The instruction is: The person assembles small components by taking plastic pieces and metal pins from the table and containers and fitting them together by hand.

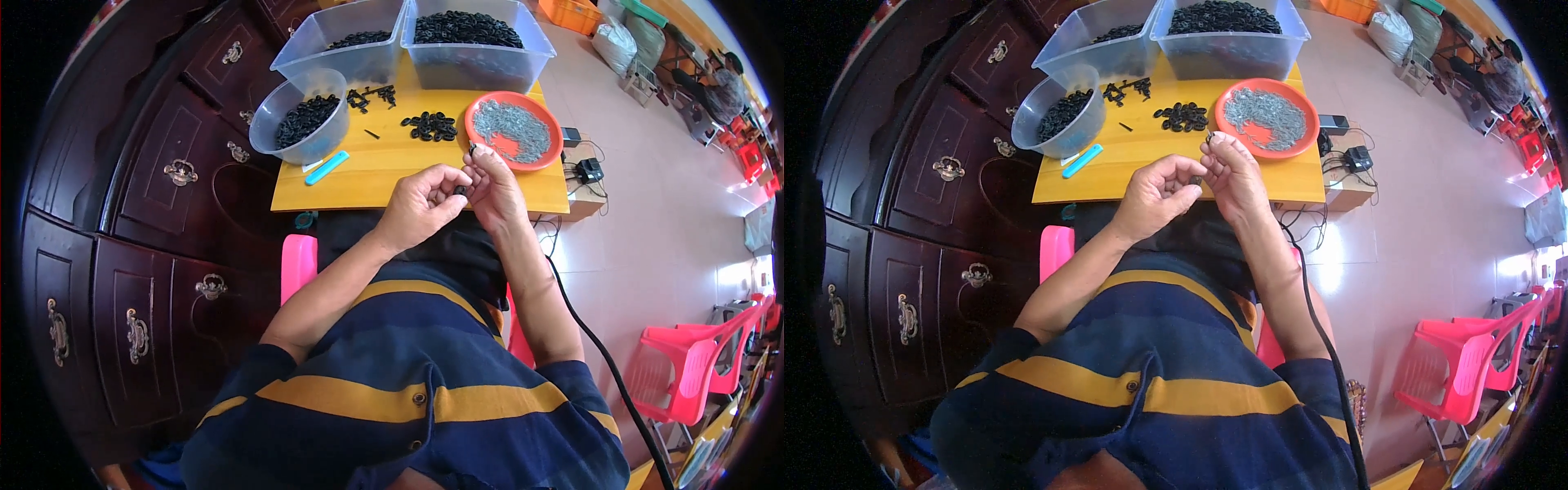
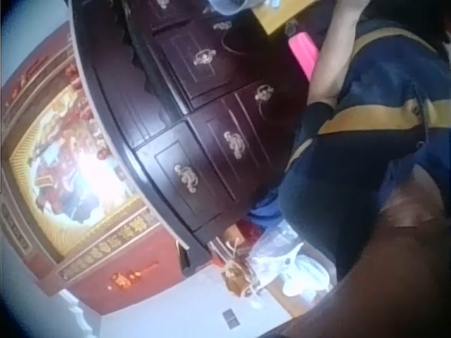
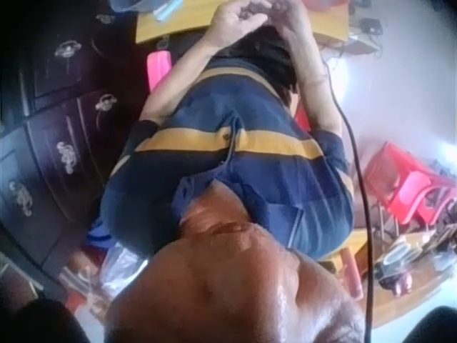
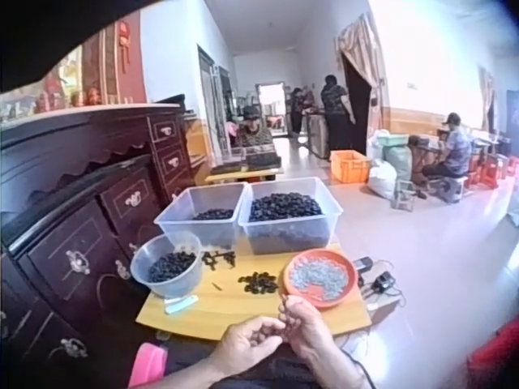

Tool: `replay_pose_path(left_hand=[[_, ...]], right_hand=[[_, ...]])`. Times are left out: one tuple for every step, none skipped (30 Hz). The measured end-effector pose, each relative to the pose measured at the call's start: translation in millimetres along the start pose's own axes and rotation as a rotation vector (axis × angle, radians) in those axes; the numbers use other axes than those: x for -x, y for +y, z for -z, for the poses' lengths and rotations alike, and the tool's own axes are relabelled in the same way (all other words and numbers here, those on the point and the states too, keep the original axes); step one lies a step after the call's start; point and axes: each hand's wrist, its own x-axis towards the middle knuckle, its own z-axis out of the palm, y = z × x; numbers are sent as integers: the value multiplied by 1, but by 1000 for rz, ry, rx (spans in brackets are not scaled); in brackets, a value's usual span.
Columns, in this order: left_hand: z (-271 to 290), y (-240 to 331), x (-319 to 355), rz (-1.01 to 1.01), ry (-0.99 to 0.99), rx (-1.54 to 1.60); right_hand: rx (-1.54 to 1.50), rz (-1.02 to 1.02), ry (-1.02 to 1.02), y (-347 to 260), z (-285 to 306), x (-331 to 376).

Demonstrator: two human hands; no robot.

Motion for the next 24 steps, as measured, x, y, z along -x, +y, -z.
replay_pose_path(left_hand=[[3,0,1,2,5,-4],[7,0,1,8,26,-19],[10,2,2,14,44,-33],[13,4,2,15,47,-37],[17,6,1,-19,65,-88],[20,9,2,-53,83,-138],[23,12,2,-51,87,-141],[25,15,3,-47,106,-162],[28,17,3,-45,126,-183],[31,16,3,-46,130,-185],[33,14,3,-78,163,-194],[35,14,2,-111,194,-202],[36,14,1,-112,194,-201],[38,15,1,-100,194,-196],[39,16,2,-89,195,-192],[40,17,2,-88,195,-192],[40,17,2,-90,188,-201],[41,17,2,-92,182,-211],[41,17,2,-92,182,-210],[41,18,2,-86,178,-210],[41,18,2,-80,175,-209],[42,17,2,-80,175,-209],[43,16,3,-90,162,-222],[44,15,3,-100,149,-235]], right_hand=[[42,-18,15,-2,-4,4],[41,-23,11,-2,-5,5],[99,-1,-32,-2,-4,5],[157,22,-75,-2,-5,6],[155,19,-78,-3,-6,6],[208,41,-107,-3,-7,7],[261,62,-137,-3,-8,8],[260,59,-140,-3,-9,9],[311,85,-156,-3,-10,10],[362,111,-172,-2,-11,10],[362,109,-176,-1,-12,10],[412,117,-197,0,-12,11],[462,124,-219,0,-11,11],[462,125,-218,0,-12,12],[489,129,-246,0,-13,13],[515,133,-274,1,-14,13],[515,133,-273,1,-14,14],[522,129,-283,1,-15,14],[528,125,-292,1,-15,14],[528,125,-292,1,-16,15],[548,121,-294,0,-16,15],[567,118,-296,0,-16,15],[568,119,-295,0,-16,15],[577,119,-298,1,-15,15]])
